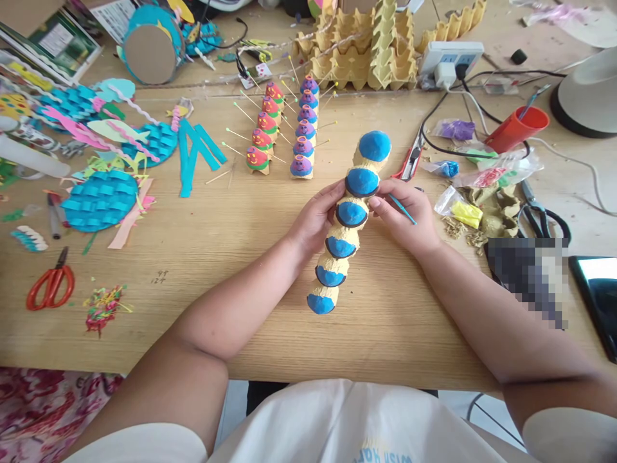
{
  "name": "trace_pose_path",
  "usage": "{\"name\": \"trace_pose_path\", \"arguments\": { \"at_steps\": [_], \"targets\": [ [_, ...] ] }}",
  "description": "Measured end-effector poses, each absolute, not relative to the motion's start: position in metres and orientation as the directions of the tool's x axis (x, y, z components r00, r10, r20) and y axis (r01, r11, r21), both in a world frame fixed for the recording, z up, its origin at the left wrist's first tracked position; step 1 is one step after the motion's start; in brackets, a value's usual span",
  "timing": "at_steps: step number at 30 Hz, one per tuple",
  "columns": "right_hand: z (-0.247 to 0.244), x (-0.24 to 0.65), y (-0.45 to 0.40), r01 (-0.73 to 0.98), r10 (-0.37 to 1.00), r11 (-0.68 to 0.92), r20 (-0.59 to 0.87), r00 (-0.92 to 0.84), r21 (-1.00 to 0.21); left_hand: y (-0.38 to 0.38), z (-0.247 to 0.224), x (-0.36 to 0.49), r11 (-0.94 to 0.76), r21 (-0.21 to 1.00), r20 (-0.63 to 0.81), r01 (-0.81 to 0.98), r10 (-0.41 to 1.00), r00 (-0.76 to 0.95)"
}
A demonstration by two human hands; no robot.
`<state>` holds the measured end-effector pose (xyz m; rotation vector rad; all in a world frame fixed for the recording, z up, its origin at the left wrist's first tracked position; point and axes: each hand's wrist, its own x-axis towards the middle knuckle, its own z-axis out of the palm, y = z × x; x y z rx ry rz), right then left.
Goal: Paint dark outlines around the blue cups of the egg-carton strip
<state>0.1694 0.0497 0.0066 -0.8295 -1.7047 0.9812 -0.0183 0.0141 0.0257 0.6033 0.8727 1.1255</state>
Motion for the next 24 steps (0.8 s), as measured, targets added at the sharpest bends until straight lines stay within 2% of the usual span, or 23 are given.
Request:
{"name": "trace_pose_path", "arguments": {
  "at_steps": [4,10,15,20,24],
  "targets": [
    [0.011,0.167,0.048,0.017,0.868,0.404,0.377,-0.324,-0.915,0.013,0.028,-0.018,0.319,0.81,-0.279,-0.492,0.948,0.156],
    [0.017,0.164,0.046,-0.075,0.898,0.274,0.283,-0.337,-0.959,0.014,0.031,-0.018,0.421,0.769,-0.357,-0.481,0.907,0.222],
    [0.016,0.165,0.048,-0.093,0.908,0.224,0.243,-0.34,-0.97,0.016,0.024,-0.017,0.38,0.74,-0.286,-0.555,0.925,0.251],
    [0.016,0.165,0.048,-0.045,0.934,0.179,0.185,-0.306,-0.983,0.013,0.021,-0.016,0.24,0.72,-0.222,-0.651,0.969,0.111],
    [0.015,0.165,0.049,-0.105,0.948,0.2,0.219,-0.23,-0.974,0.01,0.026,-0.016,0.235,0.74,-0.285,-0.631,0.958,0.023]
  ]
}}
